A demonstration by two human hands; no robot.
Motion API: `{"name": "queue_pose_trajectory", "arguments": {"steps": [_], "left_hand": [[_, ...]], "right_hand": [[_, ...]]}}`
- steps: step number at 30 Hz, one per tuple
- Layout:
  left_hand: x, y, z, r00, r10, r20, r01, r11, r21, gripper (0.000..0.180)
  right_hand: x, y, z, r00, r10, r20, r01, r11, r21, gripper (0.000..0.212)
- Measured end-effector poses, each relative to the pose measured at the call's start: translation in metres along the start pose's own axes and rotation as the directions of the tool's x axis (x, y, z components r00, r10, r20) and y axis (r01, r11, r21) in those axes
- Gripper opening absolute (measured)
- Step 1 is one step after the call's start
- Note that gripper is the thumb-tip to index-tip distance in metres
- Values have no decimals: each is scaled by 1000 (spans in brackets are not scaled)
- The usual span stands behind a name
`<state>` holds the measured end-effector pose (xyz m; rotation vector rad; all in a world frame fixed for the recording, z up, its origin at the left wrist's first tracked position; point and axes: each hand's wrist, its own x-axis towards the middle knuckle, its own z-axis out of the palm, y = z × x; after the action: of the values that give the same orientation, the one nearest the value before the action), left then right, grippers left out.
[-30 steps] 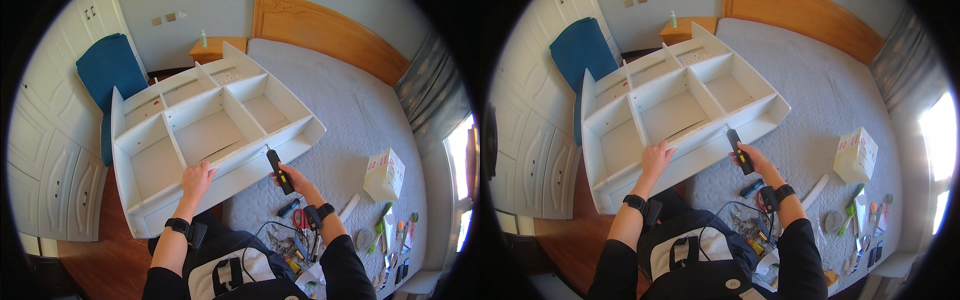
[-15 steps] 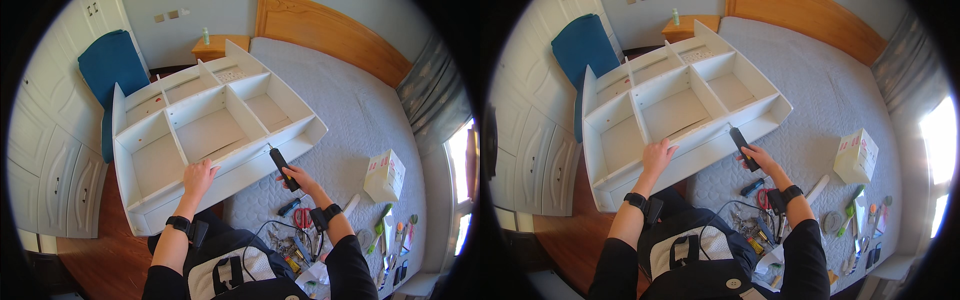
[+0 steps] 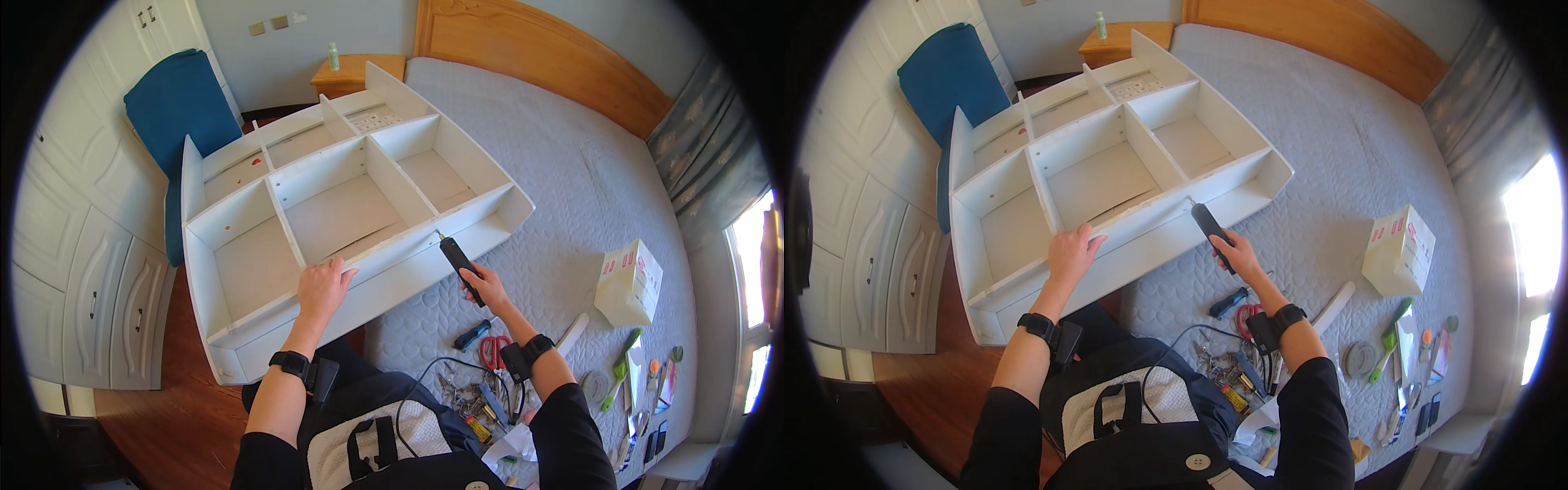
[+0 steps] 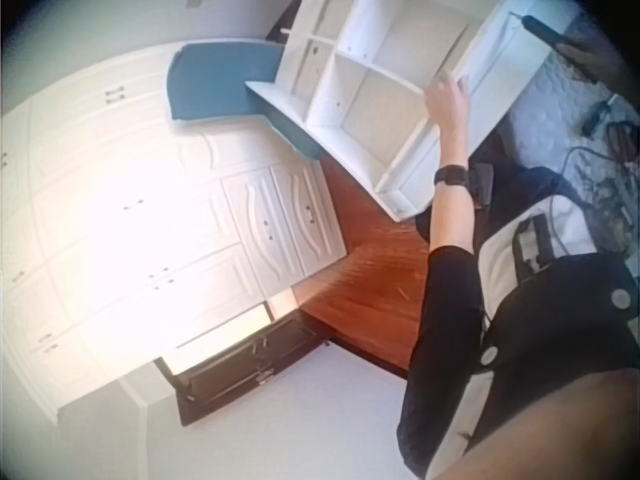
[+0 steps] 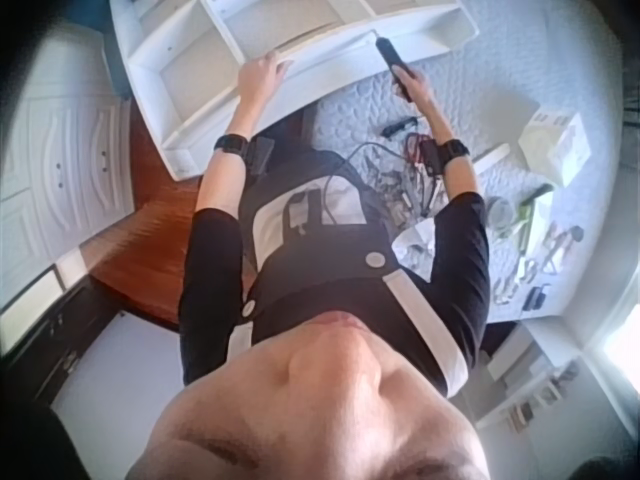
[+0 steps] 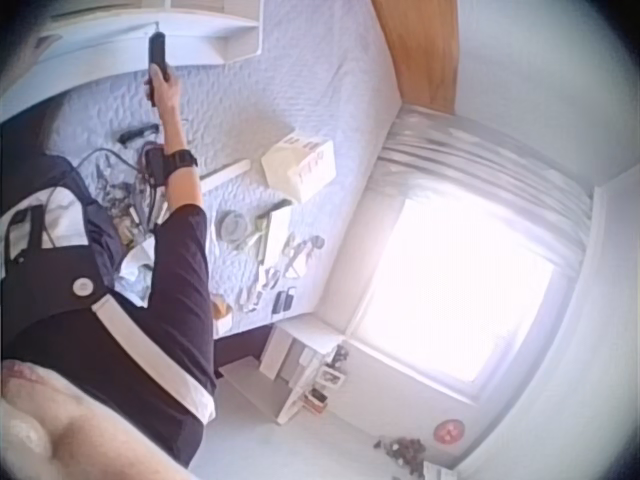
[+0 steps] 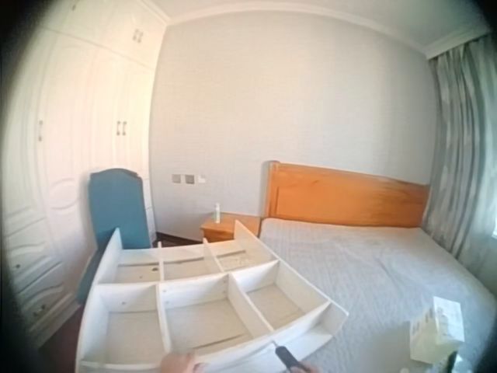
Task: The person disassembles a white wooden shelf unit on a bed. They use a power drill to remove screws from the front panel and then use a manual screwdriver to remove additional screws. Finally, they remove the front panel and other components, placing them on the bed.
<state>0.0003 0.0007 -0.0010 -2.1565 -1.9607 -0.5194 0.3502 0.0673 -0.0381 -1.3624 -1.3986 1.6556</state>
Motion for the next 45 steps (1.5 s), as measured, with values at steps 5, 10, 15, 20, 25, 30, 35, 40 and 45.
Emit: {"name": "queue_pose_trajectory", "arguments": {"steps": [5, 10, 15, 20, 25, 30, 35, 40, 45], "left_hand": [[0, 0, 0, 1000, 2, -2, -2, 1000, 3, 37], [0, 0, 1, 1000, 4, -4, -4, 1000, 4, 37], [0, 0, 0, 1000, 5, -3, -5, 1000, 8, 37], [0, 0, 0, 1000, 1, 2, -1, 1000, 6, 36], [-1, 0, 0, 1000, 7, -7, -7, 1000, 0, 36], [0, 0, -1, 1000, 7, -13, -7, 1000, -10, 36], [0, 0, -1, 1000, 6, -22, -6, 1000, -5, 36], [0, -1, 1, 999, 14, -40, -14, 1000, -11, 36], [0, -2, 2, 999, 15, -34, -17, 999, -29, 36]], "right_hand": [[-1, -2, 1, 1000, 12, 2, -12, 1000, 4, 32], [0, -1, 1, 1000, 28, 2, -28, 1000, -4, 32], [0, -1, 0, 999, 48, 11, -48, 999, 13, 32], [4, 3, -6, 993, 82, 83, -86, 995, 44, 32], [5, 5, -16, 967, 69, 244, -135, 955, 265, 37], [-3, -5, -18, 949, 25, 313, -99, 969, 224, 42], [-11, -15, -14, 959, -24, 281, -38, 976, 213, 45], [-12, -16, -10, 989, -13, 150, -6, 992, 126, 43], [-9, -11, -7, 987, -40, 154, 10, 982, 190, 39]]}}
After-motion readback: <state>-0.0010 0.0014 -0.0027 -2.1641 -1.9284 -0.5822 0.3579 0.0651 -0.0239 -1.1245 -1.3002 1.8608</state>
